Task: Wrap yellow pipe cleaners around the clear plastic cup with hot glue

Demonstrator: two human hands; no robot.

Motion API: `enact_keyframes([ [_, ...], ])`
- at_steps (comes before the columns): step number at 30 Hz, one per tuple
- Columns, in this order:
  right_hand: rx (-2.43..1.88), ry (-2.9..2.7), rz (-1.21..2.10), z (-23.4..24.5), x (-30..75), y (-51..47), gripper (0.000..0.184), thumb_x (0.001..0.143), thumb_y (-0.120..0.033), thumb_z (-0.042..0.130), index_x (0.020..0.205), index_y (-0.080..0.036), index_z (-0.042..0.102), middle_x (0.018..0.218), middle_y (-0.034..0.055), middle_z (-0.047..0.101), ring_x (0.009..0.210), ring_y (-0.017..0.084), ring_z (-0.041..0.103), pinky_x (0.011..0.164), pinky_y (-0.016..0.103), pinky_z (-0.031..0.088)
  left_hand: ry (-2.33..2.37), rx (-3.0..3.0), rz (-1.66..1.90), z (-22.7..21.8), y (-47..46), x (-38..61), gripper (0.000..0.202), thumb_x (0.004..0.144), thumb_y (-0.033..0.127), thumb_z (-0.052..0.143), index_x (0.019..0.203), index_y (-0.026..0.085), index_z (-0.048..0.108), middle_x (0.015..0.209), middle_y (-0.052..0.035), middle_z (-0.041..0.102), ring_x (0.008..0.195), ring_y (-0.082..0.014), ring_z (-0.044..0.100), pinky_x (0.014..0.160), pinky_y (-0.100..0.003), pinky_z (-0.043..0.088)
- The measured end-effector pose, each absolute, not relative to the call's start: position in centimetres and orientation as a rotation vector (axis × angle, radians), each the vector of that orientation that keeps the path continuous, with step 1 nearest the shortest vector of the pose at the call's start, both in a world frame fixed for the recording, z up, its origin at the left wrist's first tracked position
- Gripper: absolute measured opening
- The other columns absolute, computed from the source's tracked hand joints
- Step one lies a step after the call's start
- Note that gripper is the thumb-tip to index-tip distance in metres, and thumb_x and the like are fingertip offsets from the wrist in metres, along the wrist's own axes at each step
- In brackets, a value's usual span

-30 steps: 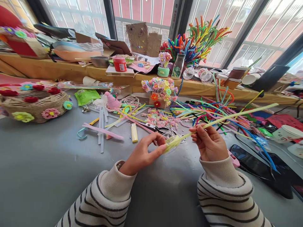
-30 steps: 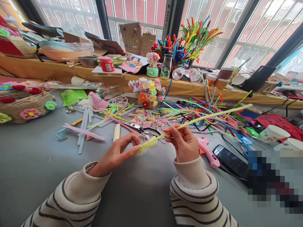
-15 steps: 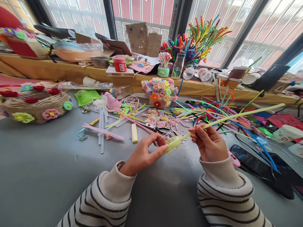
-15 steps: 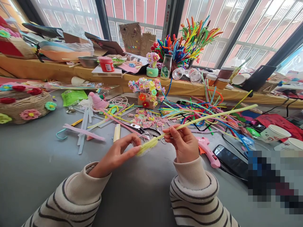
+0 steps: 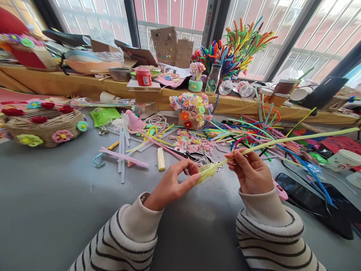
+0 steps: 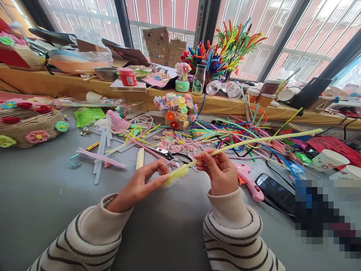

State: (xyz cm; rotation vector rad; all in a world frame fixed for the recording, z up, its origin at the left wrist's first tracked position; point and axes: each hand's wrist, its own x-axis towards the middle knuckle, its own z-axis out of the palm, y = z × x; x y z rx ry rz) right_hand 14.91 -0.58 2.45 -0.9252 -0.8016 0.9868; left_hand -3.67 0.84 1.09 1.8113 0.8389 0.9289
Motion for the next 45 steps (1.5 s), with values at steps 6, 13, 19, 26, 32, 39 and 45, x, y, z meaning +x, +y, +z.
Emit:
enact_keyframes([
  [6,-0.938,-0.81,0.992,2.49,14.76,-0.66,0.016,0.06,-0.029,0.072,0.068,-0.019,0.062,0.061,-0.002,0.069,0.047,0.006,0.06,0.046,0.014,0.051,0.852,1.811,0.926,0.96,0.83,-3.74,0.016,0.078,0.033,0.048,0.075,0.018,0.05,0.072,-0.0002,0.048,0.071,-0.0136,0.045,0.067,-0.025,0.038],
  [13,-0.951,-0.826,0.993,2.16,14.93,-0.43,0.018,0.06,-0.03,0.072,0.068,-0.019,0.061,0.061,-0.0017,0.069,0.046,0.007,0.06,0.045,0.016,0.052,0.85,1.79,0.914,1.02,0.87,-3.7,0.019,0.079,0.036,0.047,0.073,0.018,0.049,0.072,0.0004,0.047,0.07,-0.0131,0.044,0.066,-0.025,0.037],
  [19,-0.924,-0.83,1.02,1.9,14.99,-0.3,0.016,0.061,-0.028,0.072,0.069,-0.018,0.062,0.062,-0.0011,0.07,0.048,0.007,0.061,0.047,0.014,0.053,0.85,1.729,0.906,0.83,0.82,-3.66,0.02,0.079,0.036,0.046,0.072,0.018,0.048,0.069,0.0014,0.044,0.066,-0.012,0.042,0.063,-0.025,0.035],
  [26,-0.936,-0.809,1.029,1.83,14.97,-0.24,0.017,0.059,-0.027,0.073,0.068,-0.018,0.062,0.062,-0.0012,0.069,0.048,0.007,0.061,0.046,0.014,0.052,0.862,1.682,0.899,1.09,0.86,-3.58,0.021,0.076,0.038,0.045,0.07,0.018,0.047,0.068,0.001,0.044,0.063,-0.0126,0.041,0.059,-0.025,0.034],
  [32,-0.958,-0.809,0.999,2.0,14.42,-0.59,0.015,0.063,-0.027,0.071,0.07,-0.018,0.061,0.063,-0.0015,0.069,0.05,0.006,0.061,0.048,0.012,0.051,0.866,1.679,0.868,1.26,0.97,-3.46,0.02,0.074,0.037,0.046,0.069,0.017,0.046,0.066,0.0018,0.042,0.063,-0.0122,0.04,0.058,-0.025,0.033],
  [39,-0.974,-0.799,1.01,1.86,14.19,-0.63,0.013,0.064,-0.026,0.069,0.071,-0.019,0.06,0.064,-0.0023,0.07,0.052,0.005,0.061,0.05,0.011,0.051,0.874,1.669,0.818,1.07,1.16,-3.44,0.024,0.074,0.039,0.045,0.065,0.017,0.044,0.062,0.0033,0.04,0.059,-0.0109,0.038,0.055,-0.024,0.031],
  [45,-0.988,-0.796,1.007,1.72,14.34,-0.52,0.016,0.062,-0.028,0.07,0.07,-0.018,0.06,0.065,-0.0014,0.07,0.051,0.006,0.061,0.048,0.013,0.052,0.881,1.653,0.822,0.93,1.16,-3.44,0.026,0.077,0.041,0.041,0.065,0.018,0.042,0.061,0.0034,0.038,0.059,-0.0108,0.037,0.055,-0.024,0.031],
])
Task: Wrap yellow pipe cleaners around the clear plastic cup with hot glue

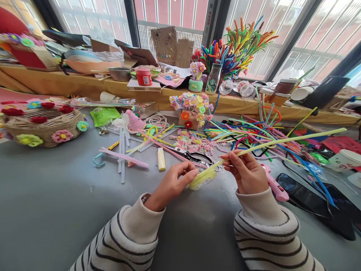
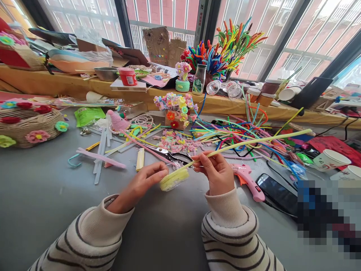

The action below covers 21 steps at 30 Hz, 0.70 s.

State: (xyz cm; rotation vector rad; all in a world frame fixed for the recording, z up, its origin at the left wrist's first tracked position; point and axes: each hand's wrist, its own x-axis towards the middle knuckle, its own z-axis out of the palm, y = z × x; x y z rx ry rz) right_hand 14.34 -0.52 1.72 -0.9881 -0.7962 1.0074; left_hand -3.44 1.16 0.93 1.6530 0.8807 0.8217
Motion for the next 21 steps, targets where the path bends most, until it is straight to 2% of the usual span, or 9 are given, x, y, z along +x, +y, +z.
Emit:
enact_keyframes([
  [21,-1.004,-0.786,1.005,1.55,14.39,-0.32,0.02,0.059,-0.029,0.072,0.069,-0.017,0.06,0.063,-0.0005,0.069,0.05,0.007,0.061,0.048,0.015,0.053,0.848,1.594,0.822,0.84,1.04,-3.18,0.021,0.072,0.038,0.046,0.068,0.017,0.043,0.065,0.0028,0.038,0.06,-0.0111,0.036,0.054,-0.024,0.029],
])
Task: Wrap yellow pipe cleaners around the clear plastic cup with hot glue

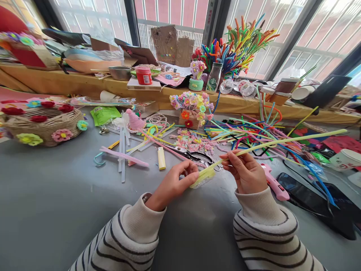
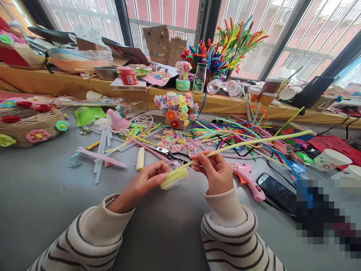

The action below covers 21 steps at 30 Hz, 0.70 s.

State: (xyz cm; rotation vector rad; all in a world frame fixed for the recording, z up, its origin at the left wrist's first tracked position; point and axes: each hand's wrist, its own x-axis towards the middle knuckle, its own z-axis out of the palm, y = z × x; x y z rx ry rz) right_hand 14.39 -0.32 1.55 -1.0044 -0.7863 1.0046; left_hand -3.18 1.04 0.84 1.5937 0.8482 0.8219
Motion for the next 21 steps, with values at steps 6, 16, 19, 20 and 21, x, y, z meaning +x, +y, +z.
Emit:
enact_keyframes([
  [6,-1.009,-0.789,1.005,1.4,14.25,-0.35,0.019,0.061,-0.029,0.071,0.071,-0.018,0.06,0.064,-0.0007,0.07,0.051,0.007,0.062,0.05,0.015,0.053,0.867,1.597,0.808,0.53,1.18,-3.13,0.027,0.077,0.042,0.042,0.066,0.018,0.04,0.063,0.0042,0.034,0.058,-0.0104,0.032,0.054,-0.025,0.026],
  [16,-0.977,-0.78,1.032,1.32,14.0,-0.41,0.019,0.059,-0.028,0.072,0.07,-0.017,0.061,0.064,-0.0005,0.07,0.05,0.008,0.063,0.048,0.015,0.054,0.926,1.583,0.792,0.77,0.78,-3.09,0.026,0.082,0.042,0.034,0.067,0.021,0.028,0.065,0.0043,0.026,0.061,-0.0121,0.027,0.057,-0.026,0.025],
  [19,-0.975,-0.785,1.023,1.28,13.99,-0.48,0.016,0.061,-0.027,0.071,0.07,-0.018,0.06,0.064,-0.0011,0.07,0.051,0.008,0.063,0.049,0.014,0.054,0.944,1.616,0.833,0.75,0.78,-3.2,0.021,0.082,0.036,0.033,0.068,0.021,0.029,0.069,0.0032,0.029,0.067,-0.0134,0.031,0.062,-0.028,0.026],
  [20,-0.978,-0.787,1.022,1.27,13.99,-0.5,0.015,0.062,-0.026,0.071,0.07,-0.018,0.06,0.064,-0.0012,0.07,0.051,0.008,0.063,0.049,0.014,0.054,0.948,1.624,0.847,0.72,0.77,-3.23,0.02,0.082,0.035,0.033,0.068,0.021,0.03,0.07,0.0029,0.03,0.069,-0.0139,0.031,0.063,-0.028,0.026],
  [21,-0.981,-0.786,1.019,1.27,13.99,-0.51,0.015,0.062,-0.026,0.071,0.07,-0.018,0.06,0.065,-0.0012,0.07,0.051,0.008,0.063,0.049,0.015,0.054,0.95,1.629,0.859,0.68,0.76,-3.25,0.019,0.081,0.034,0.034,0.068,0.021,0.03,0.07,0.0026,0.031,0.07,-0.0143,0.032,0.064,-0.029,0.026],
])
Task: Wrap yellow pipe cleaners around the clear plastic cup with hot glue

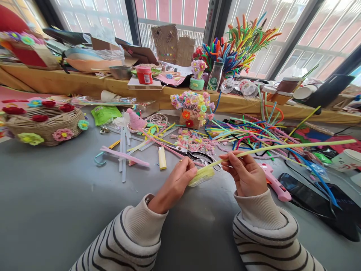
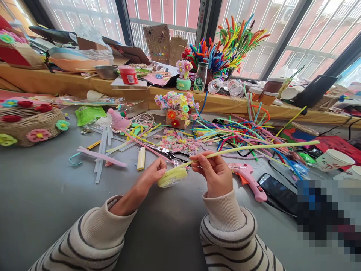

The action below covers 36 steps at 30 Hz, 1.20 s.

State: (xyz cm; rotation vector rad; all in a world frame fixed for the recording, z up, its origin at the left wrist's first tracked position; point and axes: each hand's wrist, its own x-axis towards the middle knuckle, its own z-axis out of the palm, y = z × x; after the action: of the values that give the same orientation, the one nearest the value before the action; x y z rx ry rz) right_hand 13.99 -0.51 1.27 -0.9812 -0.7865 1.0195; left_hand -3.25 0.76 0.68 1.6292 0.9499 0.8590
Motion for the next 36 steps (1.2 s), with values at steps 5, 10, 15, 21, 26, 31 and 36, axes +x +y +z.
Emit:
enact_keyframes([
  [5,-0.979,-0.782,1.011,1.5,13.7,-0.7,0.018,0.06,-0.027,0.072,0.069,-0.018,0.06,0.064,-0.0012,0.07,0.051,0.008,0.063,0.048,0.014,0.053,0.934,1.678,0.908,0.5,0.6,-3.3,0.018,0.078,0.034,0.036,0.068,0.021,0.03,0.07,0.002,0.033,0.073,-0.016,0.034,0.064,-0.03,0.027],
  [10,-0.984,-0.782,1.002,1.4,13.5,-0.7,0.018,0.061,-0.028,0.071,0.071,-0.018,0.06,0.064,-0.0015,0.07,0.052,0.007,0.062,0.049,0.013,0.053,0.947,1.696,0.93,0.5,0.7,-3.3,0.017,0.077,0.034,0.037,0.068,0.021,0.03,0.071,0.0017,0.033,0.073,-0.016,0.034,0.065,-0.031,0.027],
  [15,-0.978,-0.801,1.013,1.1,13.8,-0.4,0.018,0.061,-0.028,0.071,0.07,-0.018,0.06,0.065,-0.0013,0.07,0.052,0.008,0.063,0.049,0.016,0.054,0.969,1.708,0.982,0.3,0.7,-3.2,0.016,0.075,0.033,0.037,0.067,0.021,0.03,0.069,0.0017,0.033,0.072,-0.0164,0.034,0.065,-0.031,0.028],
  [21,-0.966,-0.799,1.011,1.3,13.4,-0.7,0.014,0.063,-0.026,0.07,0.07,-0.018,0.06,0.065,-0.0018,0.07,0.053,0.007,0.063,0.049,0.013,0.053,0.998,1.695,1.042,0.2,0.7,-3.0,0.016,0.073,0.033,0.037,0.065,0.022,0.03,0.068,0.0015,0.034,0.071,-0.0166,0.034,0.066,-0.031,0.029],
  [26,-0.981,-0.806,1.005,1.3,13.3,-0.8,0.014,0.063,-0.027,0.07,0.07,-0.019,0.06,0.065,-0.002,0.07,0.052,0.008,0.063,0.049,0.016,0.054,0.995,1.737,1.006,0.4,0.8,-3.2,0.015,0.075,0.031,0.037,0.066,0.021,0.03,0.069,0.0014,0.034,0.072,-0.0166,0.035,0.065,-0.031,0.029],
  [31,-0.982,-0.785,1.005,1.5,13.1,-1.0,0.012,0.064,-0.026,0.069,0.071,-0.019,0.061,0.066,-0.0029,0.07,0.054,0.006,0.062,0.051,0.014,0.053,0.988,1.736,1.009,0.4,0.8,-3.2,0.016,0.075,0.033,0.036,0.066,0.022,0.029,0.069,0.002,0.033,0.071,-0.0161,0.035,0.064,-0.03,0.028],
  [36,-0.98,-0.775,1.006,1.7,12.9,-1.2,0.011,0.065,-0.024,0.068,0.07,-0.019,0.061,0.065,-0.0031,0.07,0.054,0.005,0.062,0.051,0.012,0.052,0.98,1.742,0.985,0.5,0.6,-3.3,0.016,0.075,0.033,0.036,0.067,0.021,0.029,0.07,0.0016,0.033,0.071,-0.016,0.034,0.063,-0.03,0.027],
])
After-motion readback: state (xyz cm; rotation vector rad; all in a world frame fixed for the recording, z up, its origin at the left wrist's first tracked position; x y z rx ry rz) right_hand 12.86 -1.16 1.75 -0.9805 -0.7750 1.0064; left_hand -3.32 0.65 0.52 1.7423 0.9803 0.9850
